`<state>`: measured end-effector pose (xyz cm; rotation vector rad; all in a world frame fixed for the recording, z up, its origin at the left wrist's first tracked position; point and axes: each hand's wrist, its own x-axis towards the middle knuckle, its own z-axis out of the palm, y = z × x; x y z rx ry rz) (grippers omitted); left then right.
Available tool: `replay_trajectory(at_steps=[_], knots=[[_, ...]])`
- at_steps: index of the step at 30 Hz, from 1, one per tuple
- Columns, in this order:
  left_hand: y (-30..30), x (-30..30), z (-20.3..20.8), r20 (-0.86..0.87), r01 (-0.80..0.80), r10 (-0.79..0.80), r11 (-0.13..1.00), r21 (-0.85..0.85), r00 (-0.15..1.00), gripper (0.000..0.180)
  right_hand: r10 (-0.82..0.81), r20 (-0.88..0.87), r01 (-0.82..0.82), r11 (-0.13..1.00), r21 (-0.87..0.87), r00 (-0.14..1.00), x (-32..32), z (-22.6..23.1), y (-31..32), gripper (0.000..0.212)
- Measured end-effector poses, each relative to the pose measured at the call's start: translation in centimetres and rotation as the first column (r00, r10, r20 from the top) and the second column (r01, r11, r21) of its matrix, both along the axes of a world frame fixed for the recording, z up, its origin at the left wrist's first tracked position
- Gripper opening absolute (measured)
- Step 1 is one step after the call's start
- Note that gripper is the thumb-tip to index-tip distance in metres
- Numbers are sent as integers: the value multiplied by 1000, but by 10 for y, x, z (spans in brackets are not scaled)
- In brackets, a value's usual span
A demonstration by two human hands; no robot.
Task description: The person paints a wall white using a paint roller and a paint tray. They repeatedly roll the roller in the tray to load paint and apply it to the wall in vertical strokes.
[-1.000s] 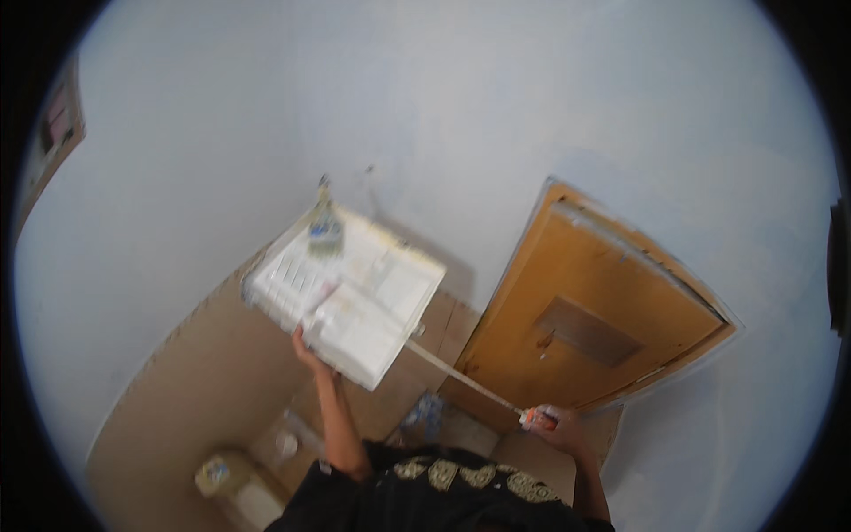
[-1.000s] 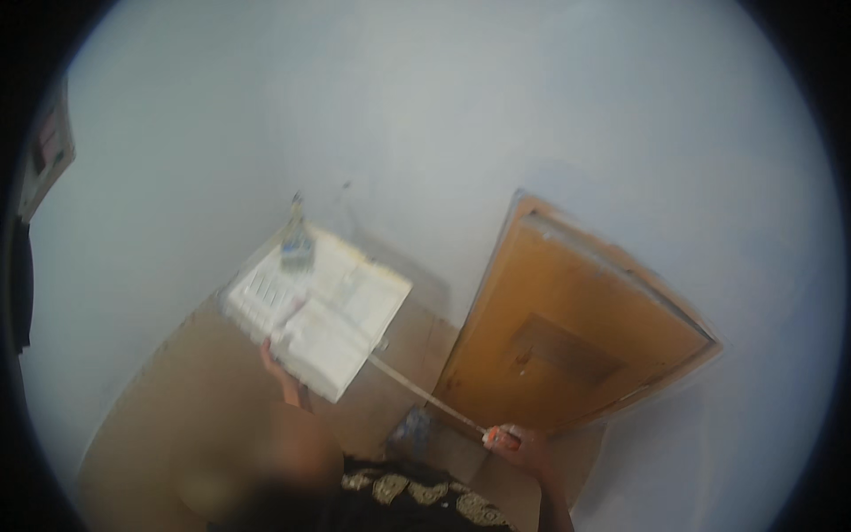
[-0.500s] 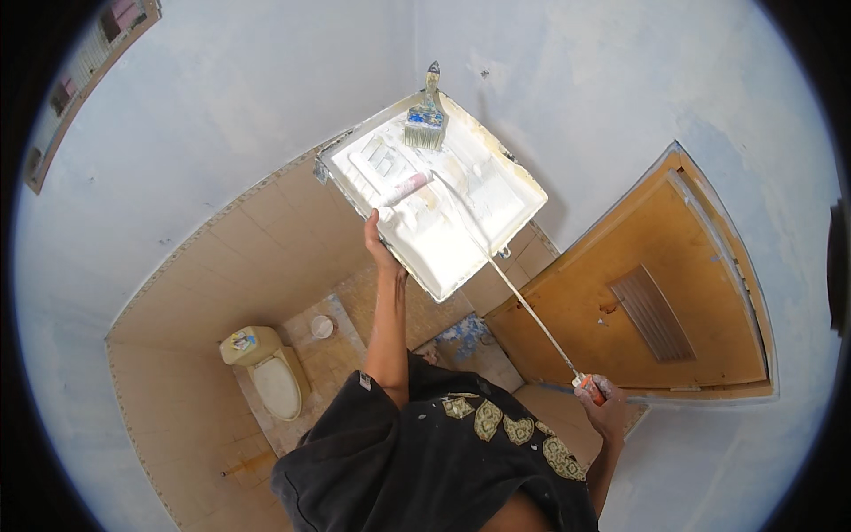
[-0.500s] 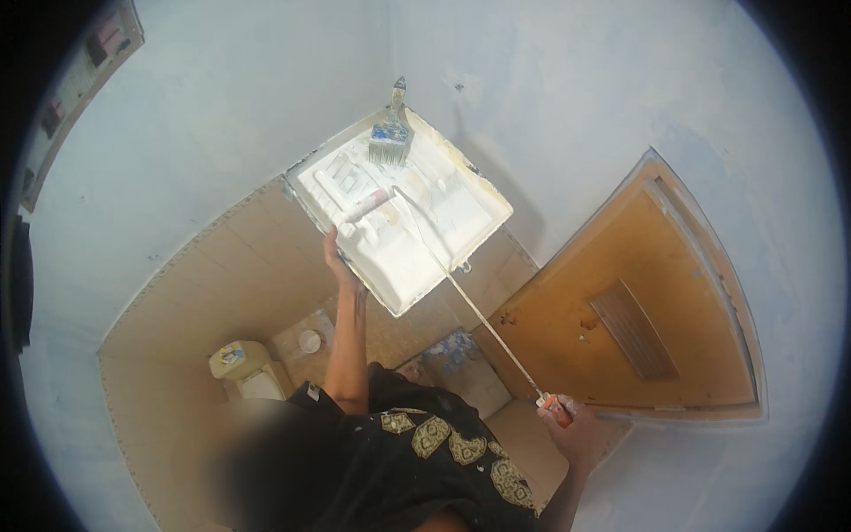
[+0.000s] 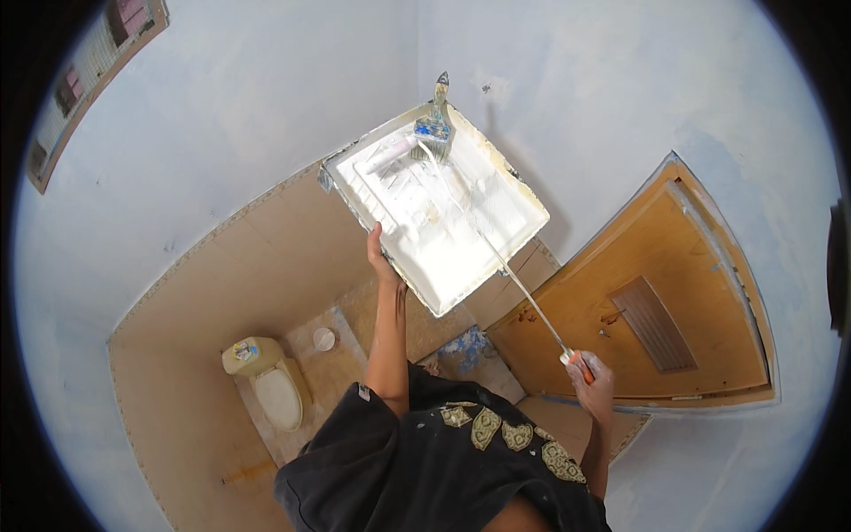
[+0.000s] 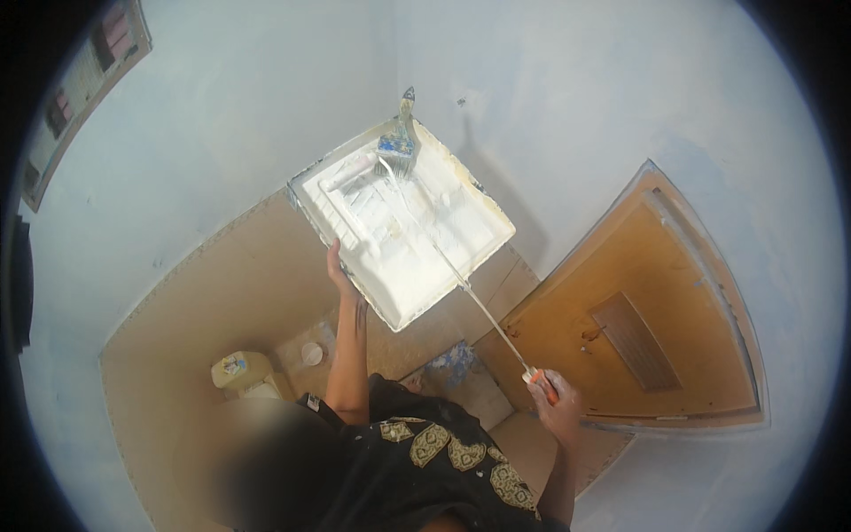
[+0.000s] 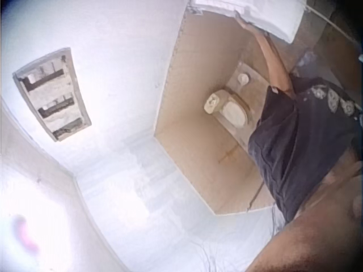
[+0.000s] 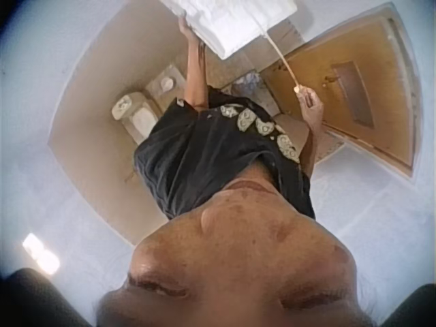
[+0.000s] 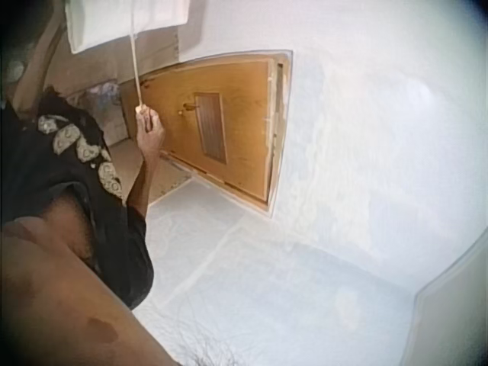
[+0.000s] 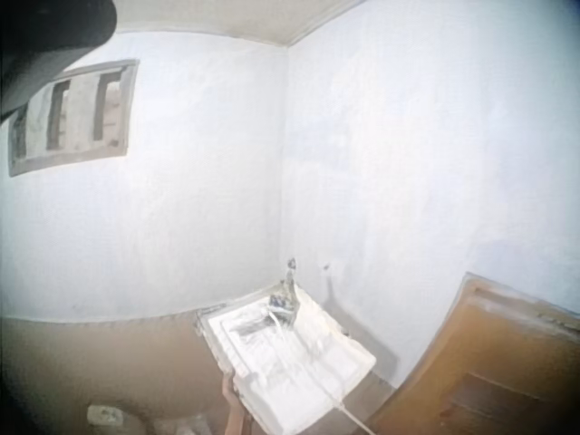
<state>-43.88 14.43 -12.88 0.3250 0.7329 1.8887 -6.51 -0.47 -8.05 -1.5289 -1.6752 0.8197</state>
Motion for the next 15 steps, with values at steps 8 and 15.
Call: replay_trajectory(at_steps=[8, 15], knots=[[15, 10, 3, -29, -82, 80, 995, -64, 996, 65, 95, 38, -87, 981, -174, 995, -4, -13, 62, 20], [46, 21, 44, 104, -25, 20, 999, 47, 994, 68, 149, 207, -94, 963, -254, 967, 95, 22, 26, 17]])
